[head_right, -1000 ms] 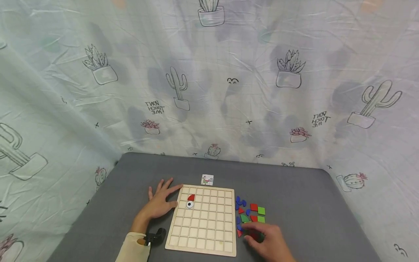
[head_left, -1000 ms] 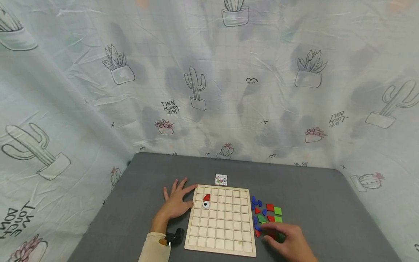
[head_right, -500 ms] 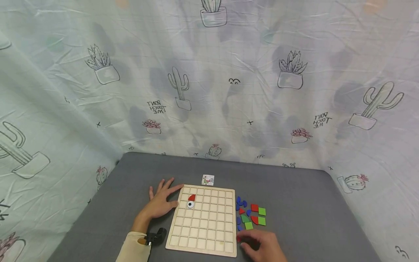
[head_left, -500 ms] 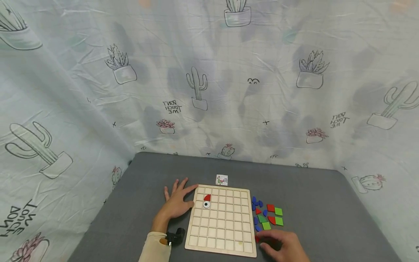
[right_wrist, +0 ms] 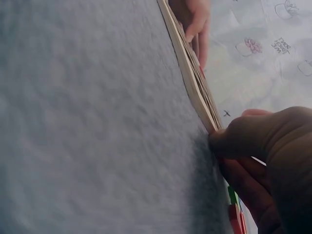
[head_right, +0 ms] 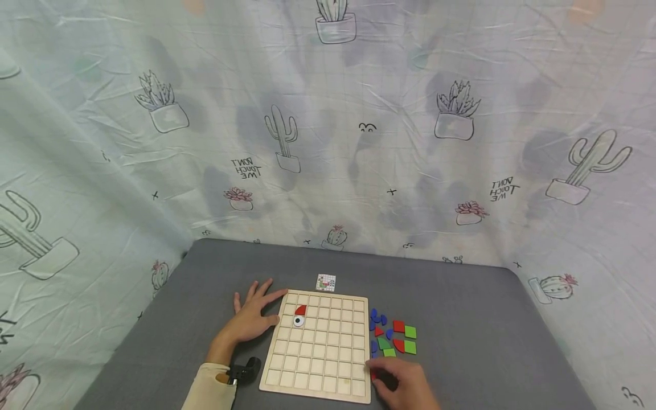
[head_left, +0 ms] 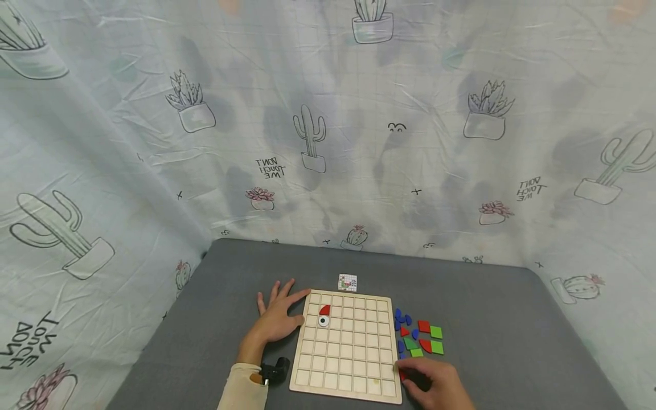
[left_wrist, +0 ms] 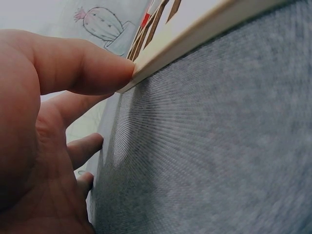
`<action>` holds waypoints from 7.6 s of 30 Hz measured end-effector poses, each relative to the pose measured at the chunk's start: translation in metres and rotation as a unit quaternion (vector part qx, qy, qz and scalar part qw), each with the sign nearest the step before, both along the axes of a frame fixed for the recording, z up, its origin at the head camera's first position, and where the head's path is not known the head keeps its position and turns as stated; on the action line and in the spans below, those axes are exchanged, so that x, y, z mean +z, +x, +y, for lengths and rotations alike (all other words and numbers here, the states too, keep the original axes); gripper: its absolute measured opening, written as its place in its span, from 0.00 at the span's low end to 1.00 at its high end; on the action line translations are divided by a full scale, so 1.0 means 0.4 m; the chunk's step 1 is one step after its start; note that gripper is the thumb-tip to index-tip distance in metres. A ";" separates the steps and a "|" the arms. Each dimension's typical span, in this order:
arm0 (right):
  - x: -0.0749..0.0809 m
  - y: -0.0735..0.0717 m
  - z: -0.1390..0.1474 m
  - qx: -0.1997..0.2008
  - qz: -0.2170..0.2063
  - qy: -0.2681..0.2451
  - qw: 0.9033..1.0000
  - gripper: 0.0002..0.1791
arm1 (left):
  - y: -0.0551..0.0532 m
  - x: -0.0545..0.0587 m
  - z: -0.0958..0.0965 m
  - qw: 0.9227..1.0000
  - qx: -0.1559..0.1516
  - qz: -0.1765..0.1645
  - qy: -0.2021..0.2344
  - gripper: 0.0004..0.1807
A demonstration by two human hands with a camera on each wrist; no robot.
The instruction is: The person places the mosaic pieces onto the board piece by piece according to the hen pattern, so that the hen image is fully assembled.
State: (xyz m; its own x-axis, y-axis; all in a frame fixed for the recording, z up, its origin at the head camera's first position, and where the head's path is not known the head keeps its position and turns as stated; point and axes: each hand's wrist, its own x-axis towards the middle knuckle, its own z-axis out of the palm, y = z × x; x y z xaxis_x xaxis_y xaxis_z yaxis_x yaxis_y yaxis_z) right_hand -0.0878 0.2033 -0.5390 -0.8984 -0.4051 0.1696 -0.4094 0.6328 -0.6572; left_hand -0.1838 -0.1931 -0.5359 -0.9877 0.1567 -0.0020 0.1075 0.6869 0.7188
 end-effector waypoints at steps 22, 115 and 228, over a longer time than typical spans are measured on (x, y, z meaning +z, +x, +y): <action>-0.008 0.012 0.005 0.020 0.022 -0.010 1.000 0.16 | 0.006 -0.004 -0.008 1.000 -0.001 0.008 0.007 0.36; 0.032 -0.181 -0.213 0.076 0.092 -0.116 0.986 0.17 | 0.002 0.001 0.003 1.000 0.003 0.003 -0.004 0.36; -0.019 -0.176 -0.385 0.069 0.097 -0.098 0.988 0.17 | 0.004 0.003 -0.001 1.000 -0.001 0.008 -0.002 0.35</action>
State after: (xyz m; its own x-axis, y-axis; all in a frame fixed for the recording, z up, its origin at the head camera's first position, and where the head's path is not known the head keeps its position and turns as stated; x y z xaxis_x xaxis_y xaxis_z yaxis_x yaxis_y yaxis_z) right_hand -0.1584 0.0491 -0.5468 -0.7801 -0.4641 0.4196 -0.6127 0.4307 -0.6627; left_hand -0.1821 -0.1935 -0.5345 -0.9873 0.1580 0.0140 0.1205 0.6898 0.7139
